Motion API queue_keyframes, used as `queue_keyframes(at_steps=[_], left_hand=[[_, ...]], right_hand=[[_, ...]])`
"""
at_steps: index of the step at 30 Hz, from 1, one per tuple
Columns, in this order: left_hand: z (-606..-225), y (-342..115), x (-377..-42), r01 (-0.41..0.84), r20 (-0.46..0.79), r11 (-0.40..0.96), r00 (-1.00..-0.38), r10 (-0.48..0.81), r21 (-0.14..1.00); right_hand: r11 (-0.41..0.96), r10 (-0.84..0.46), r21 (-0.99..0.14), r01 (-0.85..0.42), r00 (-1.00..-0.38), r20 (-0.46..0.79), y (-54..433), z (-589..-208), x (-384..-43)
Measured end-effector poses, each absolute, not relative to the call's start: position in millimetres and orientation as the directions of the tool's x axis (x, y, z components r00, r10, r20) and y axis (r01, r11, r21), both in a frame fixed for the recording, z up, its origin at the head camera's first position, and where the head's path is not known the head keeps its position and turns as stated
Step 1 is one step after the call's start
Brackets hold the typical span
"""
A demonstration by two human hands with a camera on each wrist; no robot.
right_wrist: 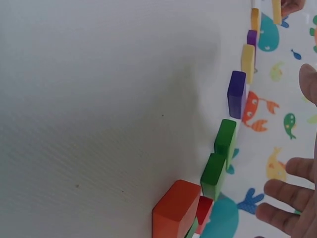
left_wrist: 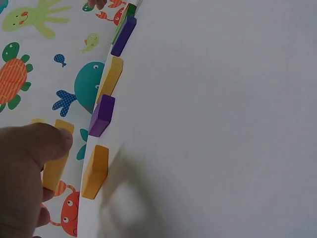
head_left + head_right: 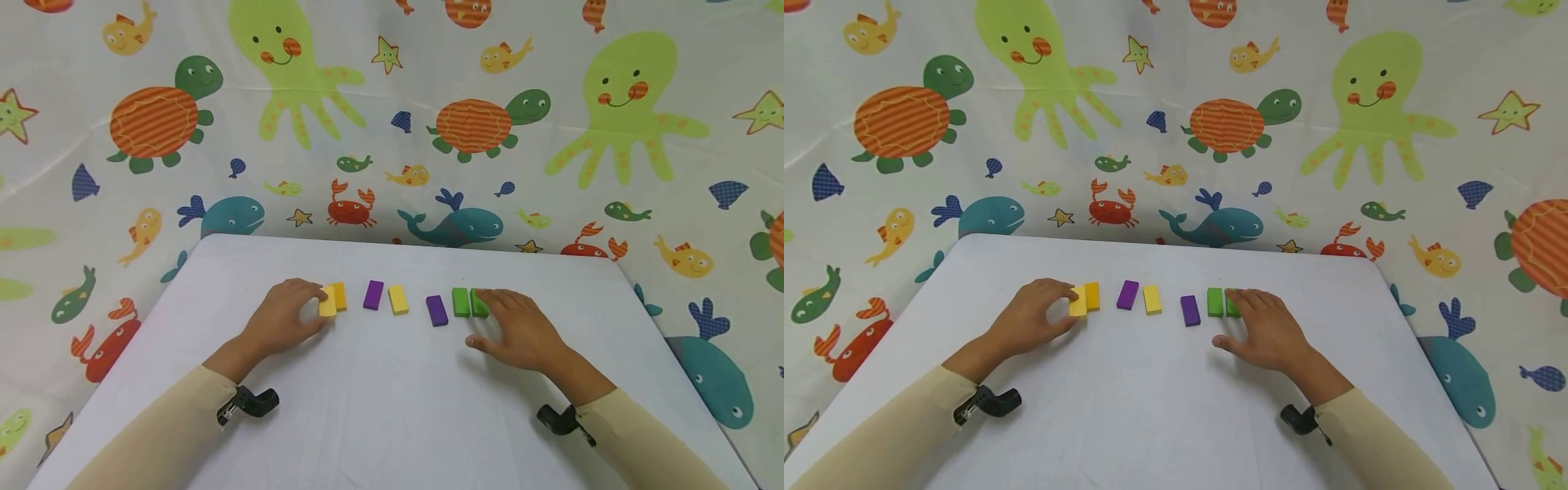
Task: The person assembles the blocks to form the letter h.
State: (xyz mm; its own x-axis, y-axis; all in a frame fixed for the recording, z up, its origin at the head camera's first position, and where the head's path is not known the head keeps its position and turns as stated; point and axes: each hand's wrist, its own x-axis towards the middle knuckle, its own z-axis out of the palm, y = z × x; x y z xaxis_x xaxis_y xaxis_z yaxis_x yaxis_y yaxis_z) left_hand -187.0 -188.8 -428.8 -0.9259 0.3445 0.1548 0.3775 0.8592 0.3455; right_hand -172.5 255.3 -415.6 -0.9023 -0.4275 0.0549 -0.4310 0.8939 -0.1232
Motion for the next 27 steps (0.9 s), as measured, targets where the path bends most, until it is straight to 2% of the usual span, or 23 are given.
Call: queue_keyframes(at_steps=[18, 27], left_hand=[[-415.2, -165.9, -157.3, 0.483, 0.222, 0.816, -0.874, 0.431, 0.318], [-415.2, -153.8, -140.6, 0.557, 0.272, 0.774, -0.828, 0.49, 0.302]], right_hand=[[0.884, -0.448, -0.128, -0.45, -0.893, 0.05, 251.9, -415.2, -181.7], [0.877, -0.459, -0.135, -0.461, -0.887, 0.051, 247.7, -415.9, -182.8]])
